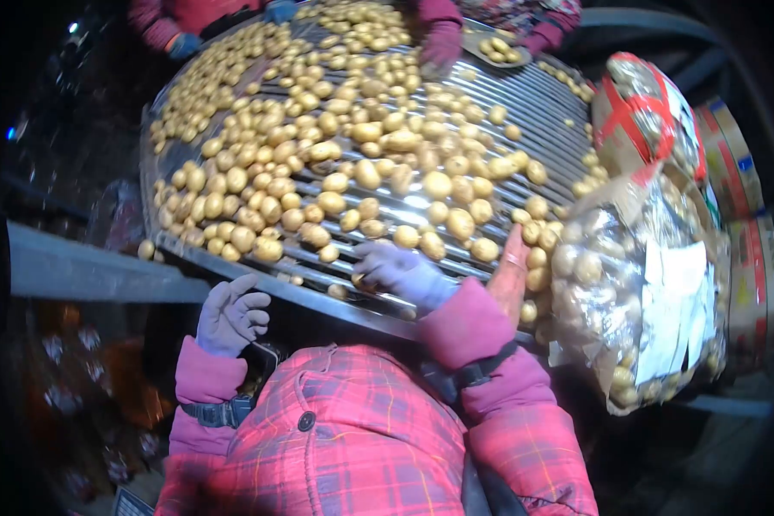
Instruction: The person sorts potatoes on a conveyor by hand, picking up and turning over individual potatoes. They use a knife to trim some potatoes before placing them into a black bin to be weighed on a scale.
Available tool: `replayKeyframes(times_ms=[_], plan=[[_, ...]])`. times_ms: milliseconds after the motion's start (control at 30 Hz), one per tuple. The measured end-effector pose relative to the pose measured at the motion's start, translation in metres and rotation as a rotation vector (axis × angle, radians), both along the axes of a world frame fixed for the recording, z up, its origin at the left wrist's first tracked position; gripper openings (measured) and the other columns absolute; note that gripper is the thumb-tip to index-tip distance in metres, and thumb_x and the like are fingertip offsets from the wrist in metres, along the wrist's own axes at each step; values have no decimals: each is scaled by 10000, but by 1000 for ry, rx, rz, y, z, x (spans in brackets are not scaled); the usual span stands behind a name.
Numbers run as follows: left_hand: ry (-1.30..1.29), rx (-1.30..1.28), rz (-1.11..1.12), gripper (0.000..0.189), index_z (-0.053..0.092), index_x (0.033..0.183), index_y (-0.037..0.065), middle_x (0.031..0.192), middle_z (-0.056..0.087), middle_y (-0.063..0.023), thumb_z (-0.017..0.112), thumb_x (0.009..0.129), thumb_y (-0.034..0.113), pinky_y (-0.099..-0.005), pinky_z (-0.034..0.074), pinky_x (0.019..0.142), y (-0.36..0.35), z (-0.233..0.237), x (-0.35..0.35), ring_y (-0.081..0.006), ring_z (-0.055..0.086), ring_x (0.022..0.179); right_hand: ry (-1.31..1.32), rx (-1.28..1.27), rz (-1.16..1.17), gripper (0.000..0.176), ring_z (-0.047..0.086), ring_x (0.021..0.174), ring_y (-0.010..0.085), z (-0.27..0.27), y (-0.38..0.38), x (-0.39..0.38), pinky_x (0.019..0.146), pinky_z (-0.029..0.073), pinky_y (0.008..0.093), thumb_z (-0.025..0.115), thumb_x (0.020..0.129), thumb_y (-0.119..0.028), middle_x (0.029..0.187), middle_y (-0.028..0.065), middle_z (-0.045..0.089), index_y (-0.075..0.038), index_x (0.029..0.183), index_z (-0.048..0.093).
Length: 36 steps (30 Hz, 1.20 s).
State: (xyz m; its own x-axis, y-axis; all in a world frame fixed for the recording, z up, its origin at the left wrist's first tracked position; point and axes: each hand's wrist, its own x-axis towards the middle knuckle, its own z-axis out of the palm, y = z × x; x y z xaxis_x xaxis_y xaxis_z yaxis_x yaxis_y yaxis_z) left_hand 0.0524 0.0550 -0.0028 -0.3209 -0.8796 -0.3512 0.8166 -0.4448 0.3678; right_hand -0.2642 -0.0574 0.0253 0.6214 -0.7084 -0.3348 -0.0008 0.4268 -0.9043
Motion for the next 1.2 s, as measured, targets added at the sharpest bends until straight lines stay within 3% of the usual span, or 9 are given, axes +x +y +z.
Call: replayKeyframes(times_ms=[167, 233, 367, 533, 767, 833, 900, 933, 1200], plan=[[-131, -37, -197, 469, 446, 1313, 52, 1103, 625, -183, 404, 962, 360, -388, 519, 761, -64, 13, -56, -291, 641, 891, 657, -495, -619, 295, 587, 977, 213, -9, -29, -97, 835, 479, 325, 545, 879, -171, 1063, 103, 629, -24, 1131, 588], [-64, -32, -258, 463, 426, 1321, 32, 1136, 606, -184, 384, 976, 338, -388, 519, 788, -80, 8, -74, -298, 634, 919, 988, -920, -521, 386, 587, 990, 306, -28, -37, -120, 868, 459, 402, 560, 844, -247, 1082, 150, 613, -81, 1193, 559], [34, -64, -349, 464, 417, 1324, 25, 1158, 590, -172, 371, 983, 337, -406, 521, 842, -104, 0, -95, -309, 608, 1009, 1385, -825, -71, 586, 554, 998, 339, -18, -41, -95, 937, 374, 486, 556, 803, -365, 1084, 194, 559, -173, 1341, 428], [16, -56, -328, 463, 412, 1333, 38, 1182, 583, -171, 376, 981, 338, -414, 516, 860, -120, 1, -109, -311, 609, 1012, 1453, -863, -57, 626, 571, 978, 337, -33, -58, -83, 812, 416, 492, 592, 782, -399, 1086, 164, 562, -185, 1340, 403], [-178, 54, -300, 506, 394, 1358, 80, 1282, 510, -182, 409, 955, 386, -485, 493, 876, -128, 12, -158, -323, 535, 1147, 572, -653, 15, 632, 575, 1053, 332, 3, -48, -71, 900, 442, 414, 672, 783, -349, 1134, 217, 591, -43, 1296, 468], [-427, -78, -362, 482, 396, 1349, 68, 1279, 508, -184, 446, 948, 331, -472, 501, 871, -126, -4, -152, -325, 537, 1145, 375, -581, -385, 485, 581, 1032, 245, 3, -56, -101, 862, 469, 352, 629, 843, -243, 1120, 176, 602, -25, 1258, 502], [-664, -351, -407, 432, 414, 1311, 29, 1267, 509, -185, 539, 904, 102, -418, 528, 848, -121, 7, -149, -317, 548, 1132, 429, -212, -733, 301, 591, 922, 179, 22, -59, -131, 794, 483, 288, 547, 893, -148, 1036, 110, 622, -23, 1167, 554], [-682, -388, -359, 460, 425, 1294, 15, 1265, 510, -188, 551, 856, -38, -379, 542, 833, -117, 5, -153, -300, 559, 1120, 801, -573, -661, 270, 615, 838, 228, 18, -57, -146, 757, 488, 319, 538, 883, -137, 962, 117, 632, -51, 1134, 582], [-498, -211, -437, 414, 435, 1305, 51, 1279, 502, -191, 465, 929, 222, -600, 420, 930, -132, 5, -156, -399, 460, 1205, 1243, -1160, -52, 401, 555, 927, 330, -30, -30, -136, 837, 435, 421, 620, 763, -185, 1004, 168, 583, -71, 1139, 535]])
